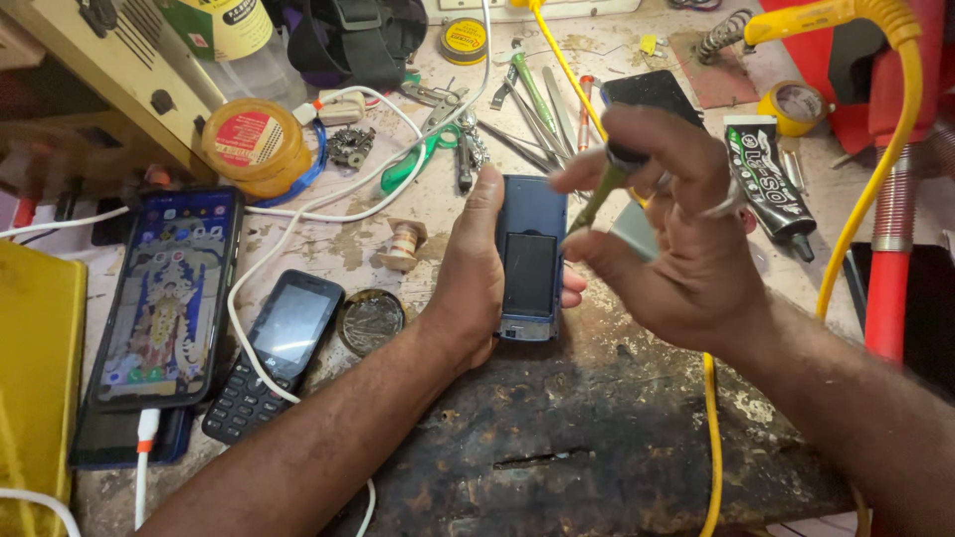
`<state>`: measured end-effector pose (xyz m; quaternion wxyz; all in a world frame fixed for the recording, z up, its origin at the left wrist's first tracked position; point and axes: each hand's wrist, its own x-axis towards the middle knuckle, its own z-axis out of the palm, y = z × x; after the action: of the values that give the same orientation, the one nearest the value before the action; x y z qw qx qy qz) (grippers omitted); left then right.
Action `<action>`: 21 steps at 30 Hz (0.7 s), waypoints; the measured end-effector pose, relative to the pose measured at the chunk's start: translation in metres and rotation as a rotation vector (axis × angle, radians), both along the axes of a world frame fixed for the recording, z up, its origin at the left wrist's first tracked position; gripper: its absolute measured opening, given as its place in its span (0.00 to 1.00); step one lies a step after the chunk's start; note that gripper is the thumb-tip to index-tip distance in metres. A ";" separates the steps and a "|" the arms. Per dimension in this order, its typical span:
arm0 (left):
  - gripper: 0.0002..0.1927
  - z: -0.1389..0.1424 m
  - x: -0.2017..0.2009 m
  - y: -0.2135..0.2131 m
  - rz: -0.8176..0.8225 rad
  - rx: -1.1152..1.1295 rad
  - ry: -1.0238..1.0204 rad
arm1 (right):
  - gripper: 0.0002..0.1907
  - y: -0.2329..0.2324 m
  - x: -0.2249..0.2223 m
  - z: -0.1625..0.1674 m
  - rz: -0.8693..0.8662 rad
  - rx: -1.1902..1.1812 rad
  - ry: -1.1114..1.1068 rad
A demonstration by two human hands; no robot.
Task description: The person uses a screwdriver to unscrew the back of a feature phone, removes the back cover and battery, works on the internal components, and handles a SIM card before reattaching the cover and pressing the phone closed by hand.
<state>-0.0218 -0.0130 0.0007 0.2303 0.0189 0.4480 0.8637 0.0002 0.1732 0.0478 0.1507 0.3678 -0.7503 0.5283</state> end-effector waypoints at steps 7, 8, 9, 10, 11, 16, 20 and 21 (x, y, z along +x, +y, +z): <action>0.43 -0.001 0.000 0.000 -0.023 -0.002 0.034 | 0.36 0.000 0.000 0.002 0.075 0.090 0.092; 0.43 -0.002 0.000 0.000 -0.029 0.006 0.040 | 0.36 0.000 0.000 0.003 0.042 0.115 0.123; 0.44 -0.002 -0.001 0.000 -0.023 0.002 0.017 | 0.36 0.000 0.000 0.004 0.007 0.084 0.108; 0.44 -0.002 -0.001 0.001 -0.018 -0.002 -0.005 | 0.37 0.001 -0.001 0.004 -0.029 0.053 0.095; 0.45 -0.002 -0.002 0.002 -0.013 -0.007 -0.028 | 0.36 0.001 -0.001 0.005 -0.028 0.037 0.070; 0.45 -0.001 -0.002 0.002 0.017 -0.011 -0.043 | 0.39 0.006 -0.004 0.006 -0.046 0.143 0.176; 0.48 0.001 -0.004 0.001 -0.016 0.048 -0.076 | 0.37 0.005 -0.002 0.005 0.006 0.104 0.133; 0.47 0.002 -0.004 0.000 -0.019 0.068 -0.077 | 0.36 0.004 -0.002 0.005 0.033 0.080 0.089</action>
<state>-0.0259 -0.0129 0.0029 0.2547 -0.0023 0.4091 0.8762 -0.0014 0.1768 0.0527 0.1605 0.4089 -0.7573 0.4832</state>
